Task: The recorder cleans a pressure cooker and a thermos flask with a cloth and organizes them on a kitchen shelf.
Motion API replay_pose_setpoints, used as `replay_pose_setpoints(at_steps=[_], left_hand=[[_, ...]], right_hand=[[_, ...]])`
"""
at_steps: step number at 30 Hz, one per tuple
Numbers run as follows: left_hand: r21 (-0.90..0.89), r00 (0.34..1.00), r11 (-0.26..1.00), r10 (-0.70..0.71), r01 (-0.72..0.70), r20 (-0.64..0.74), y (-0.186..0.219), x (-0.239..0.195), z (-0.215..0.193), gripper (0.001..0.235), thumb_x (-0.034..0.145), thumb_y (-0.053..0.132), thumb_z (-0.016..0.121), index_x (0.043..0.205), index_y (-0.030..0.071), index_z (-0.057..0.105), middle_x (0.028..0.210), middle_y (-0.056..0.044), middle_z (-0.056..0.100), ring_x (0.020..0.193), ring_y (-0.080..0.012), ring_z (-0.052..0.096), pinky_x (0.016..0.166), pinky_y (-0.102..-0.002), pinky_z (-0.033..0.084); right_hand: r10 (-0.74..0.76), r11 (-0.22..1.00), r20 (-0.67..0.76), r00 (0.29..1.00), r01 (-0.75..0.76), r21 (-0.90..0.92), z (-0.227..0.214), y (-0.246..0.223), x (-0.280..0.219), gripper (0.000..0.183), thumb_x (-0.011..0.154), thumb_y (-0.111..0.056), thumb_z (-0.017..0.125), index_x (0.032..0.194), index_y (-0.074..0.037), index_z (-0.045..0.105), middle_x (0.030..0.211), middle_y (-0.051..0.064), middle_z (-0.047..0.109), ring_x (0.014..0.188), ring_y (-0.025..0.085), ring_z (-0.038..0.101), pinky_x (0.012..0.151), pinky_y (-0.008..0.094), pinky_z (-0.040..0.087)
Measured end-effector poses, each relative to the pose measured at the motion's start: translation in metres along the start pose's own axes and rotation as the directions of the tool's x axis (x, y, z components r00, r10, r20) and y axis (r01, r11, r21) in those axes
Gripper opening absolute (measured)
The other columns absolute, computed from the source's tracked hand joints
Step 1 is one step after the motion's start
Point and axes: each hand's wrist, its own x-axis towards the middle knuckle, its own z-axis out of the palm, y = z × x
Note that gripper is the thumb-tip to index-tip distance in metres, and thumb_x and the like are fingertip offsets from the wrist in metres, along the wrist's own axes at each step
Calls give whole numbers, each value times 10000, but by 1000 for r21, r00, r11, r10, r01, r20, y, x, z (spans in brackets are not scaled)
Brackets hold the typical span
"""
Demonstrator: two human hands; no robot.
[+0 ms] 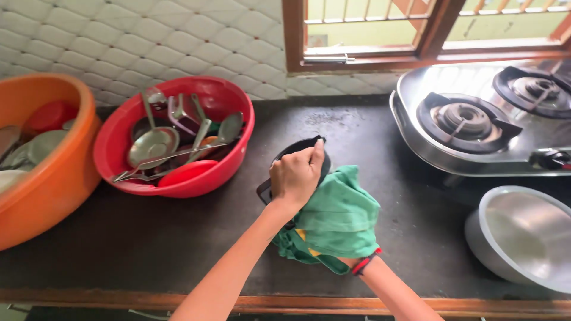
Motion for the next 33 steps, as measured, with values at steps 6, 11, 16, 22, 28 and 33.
replay_pose_setpoints(at_steps=[6,11,16,22,28,33], left_hand=[[24,982,997,-82,79,169,4,-6,2,634,1073,466,333,673,106,668,656,-162,681,665,-439,665,698,-548,518],[-59,988,997,49,-41,148,8,-12,-14,556,1054,457,388,719,112,669,616,-170,642,616,-413,646,587,-504,502],[18,977,998,57,-62,206,-3,-13,-18,525,1025,481,452,710,98,624,603,-146,638,583,-383,643,577,-488,498],[205,982,961,169,-183,86,6,-7,-5,393,988,466,501,897,118,660,613,-146,670,599,-389,680,602,-521,532],[281,978,937,201,-209,57,2,-8,3,472,1009,520,552,844,86,634,500,-114,609,456,-327,642,430,-441,486],[237,978,950,209,-203,1,-5,-10,1,426,1060,453,552,817,115,636,474,-72,572,412,-288,605,389,-410,438]], right_hand=[[-5,1000,-268,963,10,16,70,77,6,393,866,-252,638,1232,-109,648,1166,80,670,1100,296,624,954,431,484],[-30,999,-476,879,44,18,101,109,13,353,895,-135,605,1238,-61,637,1194,117,668,1131,345,629,971,465,490],[315,743,-371,874,17,669,115,120,-22,380,968,-139,552,1325,-7,553,1247,178,635,1109,344,619,957,446,497],[276,822,-320,906,-50,567,119,120,-18,345,971,-156,561,1291,-26,571,1214,151,642,1097,328,622,950,439,498],[211,890,-216,953,-96,446,119,118,-17,307,974,-174,571,1253,-48,590,1179,121,650,1084,310,625,942,432,499],[137,936,-162,977,-74,343,122,119,-18,279,977,-188,578,1226,-65,604,1152,99,655,1074,297,628,936,426,500]])
